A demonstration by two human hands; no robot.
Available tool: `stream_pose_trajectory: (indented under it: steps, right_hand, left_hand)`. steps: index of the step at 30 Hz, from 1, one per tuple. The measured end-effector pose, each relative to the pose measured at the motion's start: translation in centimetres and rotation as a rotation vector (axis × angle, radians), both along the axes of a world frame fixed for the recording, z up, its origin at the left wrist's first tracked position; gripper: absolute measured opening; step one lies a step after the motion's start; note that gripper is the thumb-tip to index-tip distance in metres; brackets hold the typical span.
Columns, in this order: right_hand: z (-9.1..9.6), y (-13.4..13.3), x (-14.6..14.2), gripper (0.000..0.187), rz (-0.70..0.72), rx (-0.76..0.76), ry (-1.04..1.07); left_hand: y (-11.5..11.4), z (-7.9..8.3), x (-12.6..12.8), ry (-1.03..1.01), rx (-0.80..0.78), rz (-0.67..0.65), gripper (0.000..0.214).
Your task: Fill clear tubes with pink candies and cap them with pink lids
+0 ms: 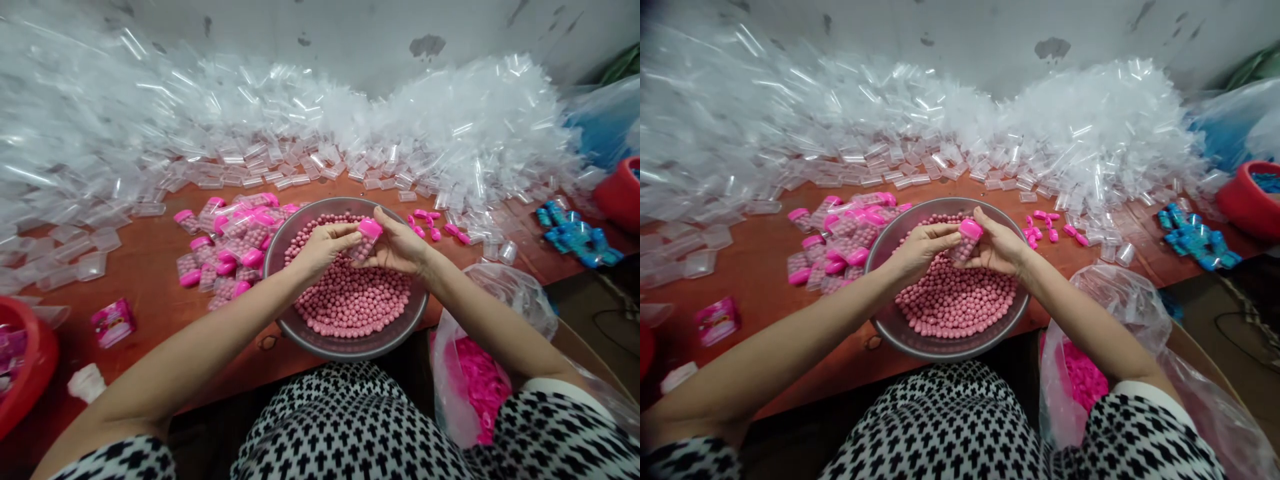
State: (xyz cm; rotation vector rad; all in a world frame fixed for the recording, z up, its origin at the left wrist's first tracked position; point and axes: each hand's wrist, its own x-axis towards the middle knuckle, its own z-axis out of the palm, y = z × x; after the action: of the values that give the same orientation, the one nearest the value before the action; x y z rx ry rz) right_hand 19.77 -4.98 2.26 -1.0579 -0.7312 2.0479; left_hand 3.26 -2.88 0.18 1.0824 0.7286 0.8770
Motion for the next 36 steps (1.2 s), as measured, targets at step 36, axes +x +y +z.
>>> stream_pose_trajectory:
  steps: [36]
  right_hand:
    - [-2.4,9.1,11.1,0.037,-0.191,0.924,-1.14]
  left_hand:
    - [3.1,2.0,1.4,0.401,0.435,0.036,0.051]
